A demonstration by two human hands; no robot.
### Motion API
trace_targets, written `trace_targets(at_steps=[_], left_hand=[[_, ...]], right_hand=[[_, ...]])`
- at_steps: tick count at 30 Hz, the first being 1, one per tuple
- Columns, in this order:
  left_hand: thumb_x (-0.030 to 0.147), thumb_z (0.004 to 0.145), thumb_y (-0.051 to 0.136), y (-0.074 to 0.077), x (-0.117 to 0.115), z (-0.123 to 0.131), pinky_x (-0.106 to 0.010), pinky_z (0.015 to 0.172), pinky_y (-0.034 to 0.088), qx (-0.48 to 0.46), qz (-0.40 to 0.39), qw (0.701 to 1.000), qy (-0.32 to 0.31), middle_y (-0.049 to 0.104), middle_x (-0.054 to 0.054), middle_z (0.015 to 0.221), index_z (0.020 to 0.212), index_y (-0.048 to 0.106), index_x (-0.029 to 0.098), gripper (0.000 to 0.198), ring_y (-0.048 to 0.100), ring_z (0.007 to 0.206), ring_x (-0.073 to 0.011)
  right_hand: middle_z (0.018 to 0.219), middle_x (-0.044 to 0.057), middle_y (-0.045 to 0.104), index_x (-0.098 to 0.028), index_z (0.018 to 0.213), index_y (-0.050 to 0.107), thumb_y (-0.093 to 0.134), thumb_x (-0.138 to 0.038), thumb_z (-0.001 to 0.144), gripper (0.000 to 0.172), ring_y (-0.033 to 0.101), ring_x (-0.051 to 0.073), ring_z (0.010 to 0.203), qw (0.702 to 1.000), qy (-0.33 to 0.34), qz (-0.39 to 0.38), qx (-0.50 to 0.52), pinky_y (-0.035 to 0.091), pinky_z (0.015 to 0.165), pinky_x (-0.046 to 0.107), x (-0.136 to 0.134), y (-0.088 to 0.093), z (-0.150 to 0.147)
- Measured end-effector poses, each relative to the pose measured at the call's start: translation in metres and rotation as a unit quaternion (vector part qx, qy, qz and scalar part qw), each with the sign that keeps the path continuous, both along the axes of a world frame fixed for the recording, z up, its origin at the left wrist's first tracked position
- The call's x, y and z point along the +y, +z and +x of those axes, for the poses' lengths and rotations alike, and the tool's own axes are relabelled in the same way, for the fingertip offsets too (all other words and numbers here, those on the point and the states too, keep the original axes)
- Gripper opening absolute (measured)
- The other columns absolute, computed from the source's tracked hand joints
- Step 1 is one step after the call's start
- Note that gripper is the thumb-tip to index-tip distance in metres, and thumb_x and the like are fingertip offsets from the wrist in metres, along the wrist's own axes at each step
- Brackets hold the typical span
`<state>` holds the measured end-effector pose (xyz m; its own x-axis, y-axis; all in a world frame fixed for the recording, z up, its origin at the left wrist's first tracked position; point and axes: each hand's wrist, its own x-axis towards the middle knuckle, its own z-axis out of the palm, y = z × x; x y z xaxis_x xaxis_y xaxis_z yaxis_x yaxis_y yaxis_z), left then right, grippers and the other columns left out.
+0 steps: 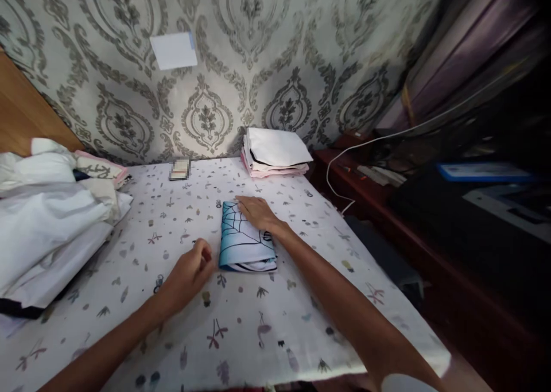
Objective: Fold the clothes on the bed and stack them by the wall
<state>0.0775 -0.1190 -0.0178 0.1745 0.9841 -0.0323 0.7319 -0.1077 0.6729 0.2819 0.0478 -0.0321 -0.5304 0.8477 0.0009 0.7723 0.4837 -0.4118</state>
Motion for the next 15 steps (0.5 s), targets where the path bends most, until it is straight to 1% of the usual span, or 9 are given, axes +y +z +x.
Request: trace_targets(at_steps=[2, 3, 5, 7, 8, 10, 11, 13, 15], left_hand=[[0.054, 0.096, 0.040, 0.005, 0.012, 0.003, -0.025, 0.044, 0.036, -0.111, -0.105, 0.986, 0.059, 0.065, 0.001, 0.076, 0.096, 0.042, 0.025, 0.030, 0.065, 0.056, -0.0173], [0.059, 0.093, 0.041, 0.006, 0.018, 0.005, -0.024, 0.042, 0.034, -0.143, -0.144, 0.976, 0.073, 0.067, 0.000, 0.077, 0.096, 0.042, 0.024, 0.035, 0.066, 0.057, -0.0184], [0.064, 0.087, 0.048, 0.008, 0.029, 0.011, -0.025, 0.043, 0.035, -0.162, -0.187, 0.966, 0.072, 0.066, 0.000, 0.068, 0.092, 0.045, 0.024, 0.041, 0.065, 0.054, -0.0196], [0.058, 0.080, 0.060, 0.007, 0.035, 0.018, -0.026, 0.048, 0.037, -0.145, -0.195, 0.969, 0.049, 0.060, 0.004, 0.055, 0.083, 0.046, 0.024, 0.037, 0.061, 0.049, -0.0184], [0.052, 0.077, 0.064, 0.005, 0.036, 0.022, -0.026, 0.049, 0.038, -0.130, -0.196, 0.971, 0.040, 0.056, 0.006, 0.051, 0.078, 0.046, 0.024, 0.033, 0.057, 0.047, -0.0170], [0.039, 0.070, 0.067, 0.002, 0.037, 0.026, -0.026, 0.049, 0.035, -0.105, -0.205, 0.973, 0.022, 0.049, 0.007, 0.048, 0.069, 0.044, 0.024, 0.027, 0.050, 0.045, -0.0143], [0.035, 0.068, 0.065, 0.001, 0.037, 0.026, -0.025, 0.049, 0.033, -0.102, -0.209, 0.973, 0.011, 0.046, 0.007, 0.049, 0.065, 0.044, 0.023, 0.025, 0.047, 0.046, -0.0135], [0.035, 0.065, 0.063, 0.003, 0.039, 0.023, -0.025, 0.049, 0.032, -0.124, -0.209, 0.970, -0.008, 0.043, 0.007, 0.052, 0.062, 0.045, 0.022, 0.023, 0.046, 0.051, -0.0132], [0.041, 0.065, 0.061, 0.010, 0.044, 0.017, -0.025, 0.053, 0.040, -0.175, -0.199, 0.964, 0.004, 0.046, 0.005, 0.062, 0.066, 0.047, 0.021, 0.024, 0.052, 0.061, -0.0149]], right_hand=[[0.146, 0.012, 0.055, -0.019, 0.144, 0.052, 0.039, -0.034, 0.102, 0.047, 0.046, 0.030, 0.137, 1.000, -0.001, -0.019, -0.010, 0.036, 0.112, 0.051, 0.012, 0.008, 0.006], [0.143, 0.013, 0.057, -0.020, 0.139, 0.057, 0.049, -0.034, 0.097, 0.045, 0.049, 0.032, 0.134, 1.000, 0.001, -0.027, -0.016, 0.039, 0.108, 0.051, 0.017, 0.012, 0.008], [0.132, 0.013, 0.064, -0.019, 0.124, 0.066, 0.065, -0.034, 0.085, 0.041, 0.057, 0.033, 0.123, 0.999, 0.005, -0.044, -0.023, 0.046, 0.100, 0.046, 0.028, 0.019, 0.010], [0.115, 0.010, 0.071, -0.019, 0.105, 0.072, 0.073, -0.032, 0.076, 0.032, 0.064, 0.030, 0.106, 0.998, 0.007, -0.062, -0.021, 0.050, 0.088, 0.038, 0.034, 0.023, 0.010], [0.105, 0.008, 0.072, -0.020, 0.095, 0.072, 0.076, -0.031, 0.072, 0.027, 0.065, 0.027, 0.098, 0.998, 0.008, -0.068, -0.016, 0.051, 0.081, 0.034, 0.035, 0.025, 0.010], [0.089, 0.003, 0.071, -0.020, 0.081, 0.069, 0.080, -0.028, 0.065, 0.020, 0.064, 0.022, 0.085, 0.997, 0.010, -0.072, 0.006, 0.049, 0.072, 0.028, 0.035, 0.027, 0.013], [0.084, 0.001, 0.069, -0.020, 0.076, 0.066, 0.080, -0.026, 0.063, 0.020, 0.063, 0.020, 0.082, 0.997, 0.010, -0.071, 0.022, 0.047, 0.069, 0.026, 0.034, 0.028, 0.016], [0.078, -0.002, 0.064, -0.020, 0.072, 0.061, 0.079, -0.024, 0.063, 0.020, 0.060, 0.017, 0.078, 0.996, 0.006, -0.066, 0.060, 0.044, 0.065, 0.024, 0.030, 0.029, 0.028], [0.074, -0.004, 0.059, -0.020, 0.074, 0.057, 0.073, -0.026, 0.068, 0.019, 0.058, 0.016, 0.075, 0.993, -0.005, -0.065, 0.097, 0.043, 0.063, 0.024, 0.026, 0.028, 0.045]])
